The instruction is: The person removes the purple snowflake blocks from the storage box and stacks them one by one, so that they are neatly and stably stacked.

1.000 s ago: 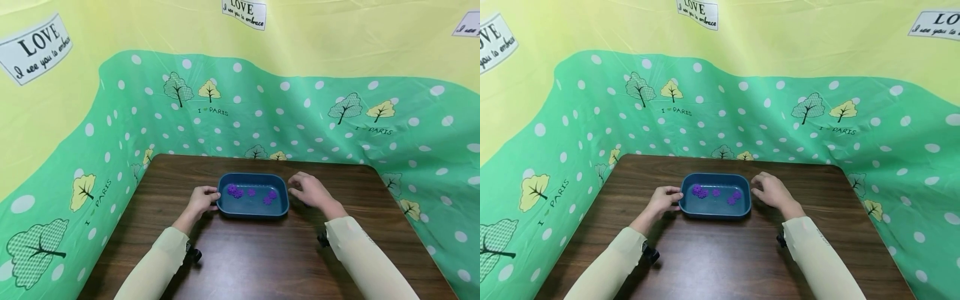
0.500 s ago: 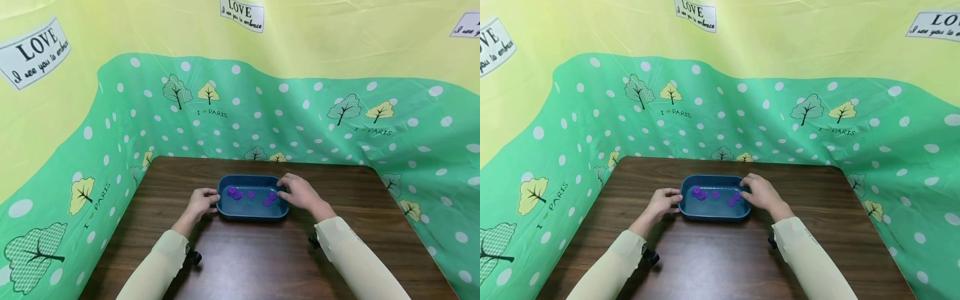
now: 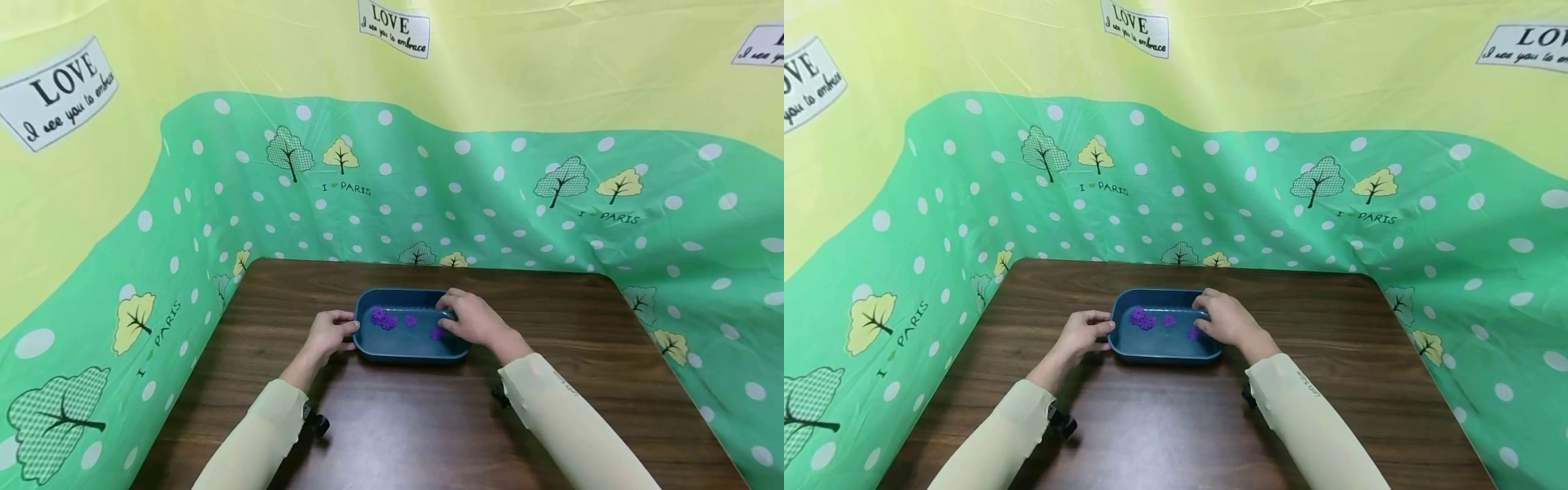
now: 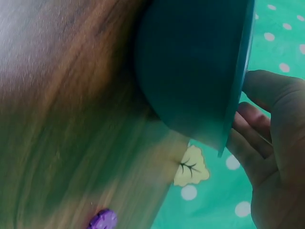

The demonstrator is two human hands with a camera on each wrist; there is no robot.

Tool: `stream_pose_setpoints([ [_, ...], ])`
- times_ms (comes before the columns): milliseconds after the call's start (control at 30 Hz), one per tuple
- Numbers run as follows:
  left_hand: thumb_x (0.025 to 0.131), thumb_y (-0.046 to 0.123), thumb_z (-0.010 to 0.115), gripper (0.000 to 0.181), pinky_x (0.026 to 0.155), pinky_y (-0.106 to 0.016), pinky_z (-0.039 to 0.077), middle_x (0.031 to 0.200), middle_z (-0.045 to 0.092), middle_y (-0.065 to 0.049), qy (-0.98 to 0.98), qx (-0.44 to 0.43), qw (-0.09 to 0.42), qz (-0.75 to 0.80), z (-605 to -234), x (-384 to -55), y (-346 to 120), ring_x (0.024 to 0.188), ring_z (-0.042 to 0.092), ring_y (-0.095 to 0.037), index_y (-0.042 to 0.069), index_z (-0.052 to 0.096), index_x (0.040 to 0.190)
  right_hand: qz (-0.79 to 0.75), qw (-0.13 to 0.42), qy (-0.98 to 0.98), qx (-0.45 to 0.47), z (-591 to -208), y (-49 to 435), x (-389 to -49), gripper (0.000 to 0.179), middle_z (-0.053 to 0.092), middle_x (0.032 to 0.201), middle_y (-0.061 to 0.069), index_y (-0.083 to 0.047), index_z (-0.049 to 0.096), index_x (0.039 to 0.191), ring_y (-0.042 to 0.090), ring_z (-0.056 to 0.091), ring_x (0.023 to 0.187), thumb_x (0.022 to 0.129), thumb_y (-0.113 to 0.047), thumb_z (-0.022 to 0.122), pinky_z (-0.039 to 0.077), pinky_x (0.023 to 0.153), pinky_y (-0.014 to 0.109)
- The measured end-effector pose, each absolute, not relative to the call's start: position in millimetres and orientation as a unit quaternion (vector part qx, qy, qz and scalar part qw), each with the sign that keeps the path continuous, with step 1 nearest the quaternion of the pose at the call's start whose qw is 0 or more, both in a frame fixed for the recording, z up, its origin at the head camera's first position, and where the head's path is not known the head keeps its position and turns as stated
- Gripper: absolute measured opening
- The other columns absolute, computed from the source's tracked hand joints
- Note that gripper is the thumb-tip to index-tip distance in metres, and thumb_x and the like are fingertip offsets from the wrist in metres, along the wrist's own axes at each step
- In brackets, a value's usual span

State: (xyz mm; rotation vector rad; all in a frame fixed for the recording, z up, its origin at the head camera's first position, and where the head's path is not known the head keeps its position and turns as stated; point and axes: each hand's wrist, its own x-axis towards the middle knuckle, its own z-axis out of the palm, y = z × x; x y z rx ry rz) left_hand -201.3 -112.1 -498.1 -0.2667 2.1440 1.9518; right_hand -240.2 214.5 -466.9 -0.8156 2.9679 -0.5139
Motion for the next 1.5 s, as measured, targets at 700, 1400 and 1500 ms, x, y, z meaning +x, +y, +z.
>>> stream_pose_setpoints([
  [700,0.099,0.006,0.067,0.033,0.075,-0.041,0.067,0.107,0.065,-0.019,0.732,-0.09,0.11,0.667,-501,-202,-113,0.085,0.069,-0.023,-0.009,0.063,0.128,-0.074,0.1,0.956,-0.267,-478,192,-241,0.025,0.073,0.108,0.002,-0.014,0.074,0.115,0.017,0.065,0.096,0.093,-0.024,0.078,0.062,0.093,0.043],
  [1400,0.099,0.006,0.067,0.033,0.081,-0.045,0.066,0.109,0.066,-0.02,0.733,-0.091,0.111,0.665,-505,-203,-113,0.088,0.07,-0.024,-0.007,0.064,0.129,-0.041,0.101,0.95,-0.292,-485,184,-239,0.023,0.07,0.108,0.005,-0.012,0.075,0.109,0.021,0.065,0.104,0.091,0.001,0.07,0.059,0.099,0.044],
  [1500,0.1,0.007,0.067,0.032,0.081,-0.044,0.067,0.109,0.066,-0.02,0.731,-0.091,0.112,0.667,-505,-204,-114,0.089,0.07,-0.025,-0.006,0.064,0.128,-0.036,0.1,0.951,-0.289,-485,183,-238,0.022,0.07,0.108,0.005,-0.012,0.075,0.108,0.021,0.065,0.104,0.091,0.001,0.07,0.059,0.099,0.045],
])
